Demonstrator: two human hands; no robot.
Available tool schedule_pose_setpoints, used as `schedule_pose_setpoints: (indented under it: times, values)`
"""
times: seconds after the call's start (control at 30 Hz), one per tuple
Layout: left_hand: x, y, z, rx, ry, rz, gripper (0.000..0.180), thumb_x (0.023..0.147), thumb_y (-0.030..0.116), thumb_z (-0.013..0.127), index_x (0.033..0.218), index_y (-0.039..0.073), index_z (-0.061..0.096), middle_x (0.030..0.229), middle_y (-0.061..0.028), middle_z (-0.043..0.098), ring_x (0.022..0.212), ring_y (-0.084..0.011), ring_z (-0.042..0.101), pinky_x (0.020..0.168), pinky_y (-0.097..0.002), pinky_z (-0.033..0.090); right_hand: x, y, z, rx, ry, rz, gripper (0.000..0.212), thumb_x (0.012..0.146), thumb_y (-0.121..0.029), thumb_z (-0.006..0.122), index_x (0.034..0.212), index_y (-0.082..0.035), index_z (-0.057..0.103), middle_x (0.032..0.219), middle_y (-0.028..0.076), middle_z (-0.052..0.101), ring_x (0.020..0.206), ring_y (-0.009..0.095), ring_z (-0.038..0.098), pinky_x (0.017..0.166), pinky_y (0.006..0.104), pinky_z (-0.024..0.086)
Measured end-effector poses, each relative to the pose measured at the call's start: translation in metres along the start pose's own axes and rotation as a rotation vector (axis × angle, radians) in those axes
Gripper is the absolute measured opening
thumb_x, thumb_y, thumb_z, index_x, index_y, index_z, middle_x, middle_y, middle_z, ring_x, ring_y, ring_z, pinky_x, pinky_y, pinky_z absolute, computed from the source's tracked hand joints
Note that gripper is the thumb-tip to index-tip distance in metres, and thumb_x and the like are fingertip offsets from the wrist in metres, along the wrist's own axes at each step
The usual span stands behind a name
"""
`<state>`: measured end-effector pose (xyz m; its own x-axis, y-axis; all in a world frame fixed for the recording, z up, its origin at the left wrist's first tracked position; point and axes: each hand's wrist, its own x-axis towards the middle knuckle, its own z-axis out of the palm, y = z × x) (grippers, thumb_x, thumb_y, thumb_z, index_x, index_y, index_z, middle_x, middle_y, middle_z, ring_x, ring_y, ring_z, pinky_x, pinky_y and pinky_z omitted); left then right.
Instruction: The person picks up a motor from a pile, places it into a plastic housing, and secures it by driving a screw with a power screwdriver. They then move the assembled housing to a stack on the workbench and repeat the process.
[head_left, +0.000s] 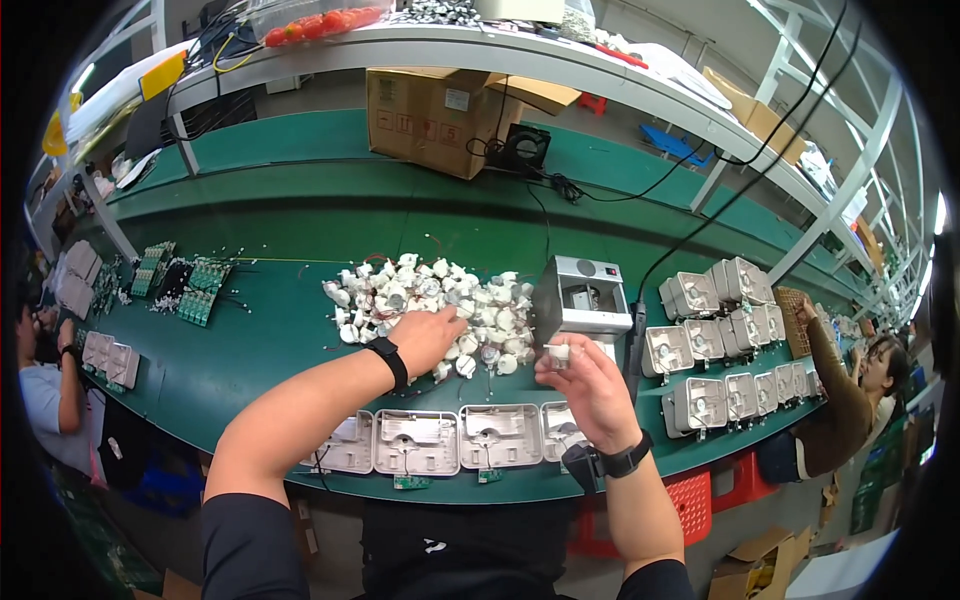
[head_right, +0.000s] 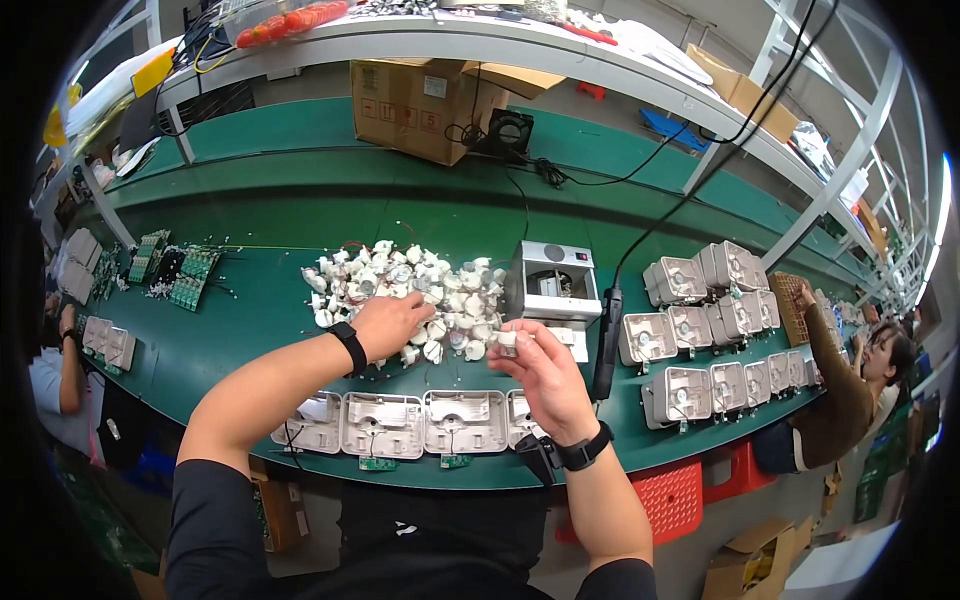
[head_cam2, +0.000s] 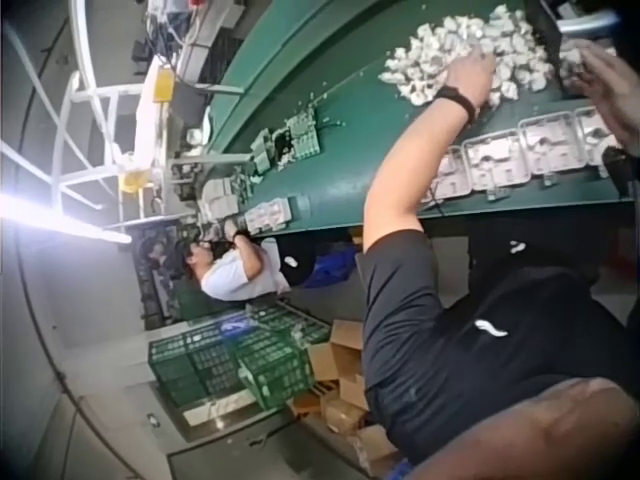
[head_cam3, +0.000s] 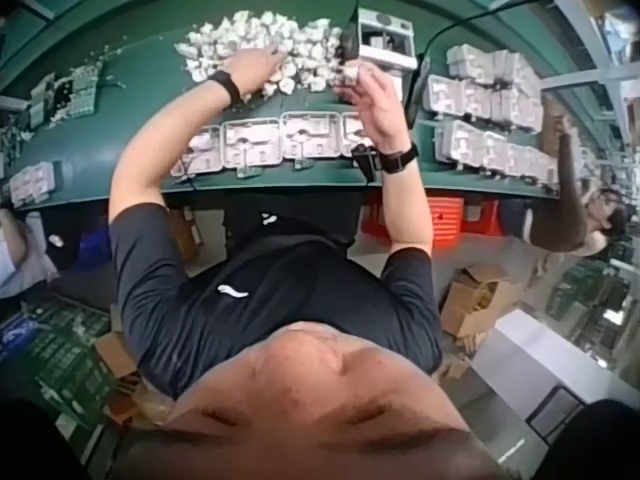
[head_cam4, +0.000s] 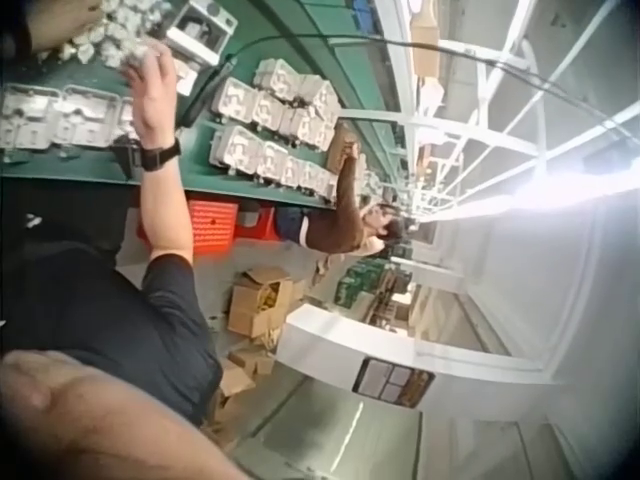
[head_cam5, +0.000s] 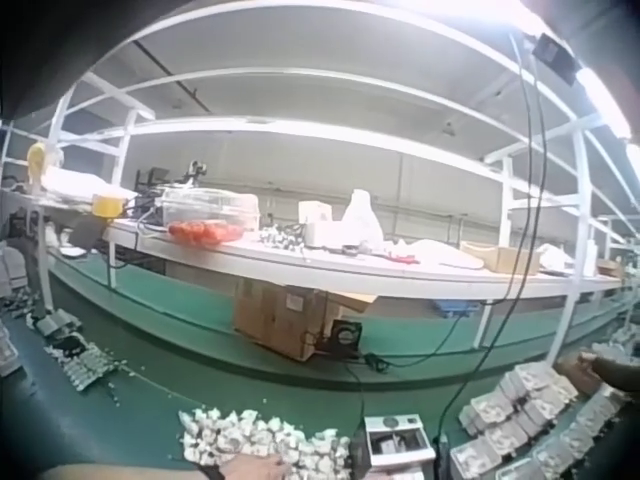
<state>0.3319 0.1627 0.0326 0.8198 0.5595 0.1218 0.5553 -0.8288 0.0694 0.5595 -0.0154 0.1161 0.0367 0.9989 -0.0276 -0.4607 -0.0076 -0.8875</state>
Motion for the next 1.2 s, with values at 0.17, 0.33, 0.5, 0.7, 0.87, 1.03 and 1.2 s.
schedule_pose_setpoints:
  times: [0.17, 0.33, 0.5, 0.7, 0.87, 1.03, 1.2]
  values:
    - [-0.002, 0.002, 0.004, 0.019, -0.054, -0.019, 0.039, 0.090, 0.020, 0.066, 0.128, 0.012, 0.061, 0.106, -0.0154, 0.063, 0.079, -0.0319, 0.070, 0.069, -0.0447, 0.057, -0.015, -0.001, -0.010, -0.115, -0.034, 0.008, 0.028, 0.104, -0.014, 0.056, 0.129, -0.001, 0.053, 0.107, 0.009, 0.065, 0.103, 0.022, 0.065, 0.091, 0.0354, 0.054]
    - [-0.012, -0.008, -0.028, -0.419, 0.236, -0.068, 0.041, 0.093, 0.025, 0.065, 0.132, 0.013, 0.061, 0.103, -0.0123, 0.065, 0.078, -0.0223, 0.067, 0.066, -0.0362, 0.056, -0.036, -0.007, -0.032, -0.325, 0.067, -0.040, 0.030, 0.105, -0.014, 0.053, 0.132, 0.000, 0.051, 0.107, 0.011, 0.065, 0.099, 0.023, 0.067, 0.088, 0.0360, 0.056]
    - [-0.039, 0.004, -0.108, -1.529, 0.165, -0.518, 0.039, 0.102, 0.026, 0.054, 0.137, 0.010, 0.059, 0.101, -0.0046, 0.066, 0.067, -0.0080, 0.055, 0.056, -0.0249, 0.051, -0.068, -0.020, -0.042, -0.202, 0.162, -0.053, 0.034, 0.102, -0.008, 0.056, 0.134, 0.001, 0.050, 0.109, 0.012, 0.065, 0.096, 0.022, 0.067, 0.084, 0.0349, 0.057]
    - [-0.082, 0.065, -0.079, -2.339, -0.041, -0.420, 0.042, 0.106, 0.032, 0.048, 0.140, 0.008, 0.050, 0.118, -0.0150, 0.065, 0.090, -0.0199, 0.072, 0.048, -0.0201, 0.049, -0.099, -0.005, -0.033, -0.220, 0.025, 0.141, 0.034, 0.095, -0.002, 0.065, 0.129, 0.001, 0.058, 0.112, 0.011, 0.064, 0.098, 0.022, 0.067, 0.084, 0.0350, 0.058]
    - [-0.116, 0.155, -0.040, -2.414, -0.427, -0.435, 0.041, 0.106, 0.028, 0.053, 0.140, 0.006, 0.047, 0.118, -0.0134, 0.064, 0.093, -0.0190, 0.070, 0.053, -0.0199, 0.050, -0.096, 0.006, 0.004, -0.977, -0.295, -0.364, 0.035, 0.088, -0.001, 0.073, 0.122, -0.001, 0.066, 0.110, 0.011, 0.065, 0.094, 0.021, 0.068, 0.081, 0.0332, 0.058]
    - [-0.125, 0.174, -0.018, -2.364, -0.489, -0.476, 0.040, 0.102, 0.017, 0.061, 0.138, 0.006, 0.049, 0.116, -0.0081, 0.063, 0.094, -0.0134, 0.066, 0.054, -0.0206, 0.050, -0.108, 0.016, 0.007, -1.055, -0.321, -0.380, 0.038, 0.083, -0.002, 0.078, 0.119, -0.001, 0.066, 0.109, 0.012, 0.065, 0.089, 0.024, 0.069, 0.076, 0.0311, 0.057]
    - [-0.123, 0.184, -0.026, -2.135, -0.323, -0.504, 0.041, 0.096, 0.009, 0.068, 0.134, 0.004, 0.055, 0.112, -0.0059, 0.065, 0.086, -0.0093, 0.065, 0.055, -0.0206, 0.050, -0.123, 0.021, 0.007, -1.011, -0.146, -0.256, 0.037, 0.080, 0.001, 0.079, 0.116, 0.000, 0.068, 0.104, 0.012, 0.067, 0.082, 0.020, 0.069, 0.073, 0.0291, 0.058]
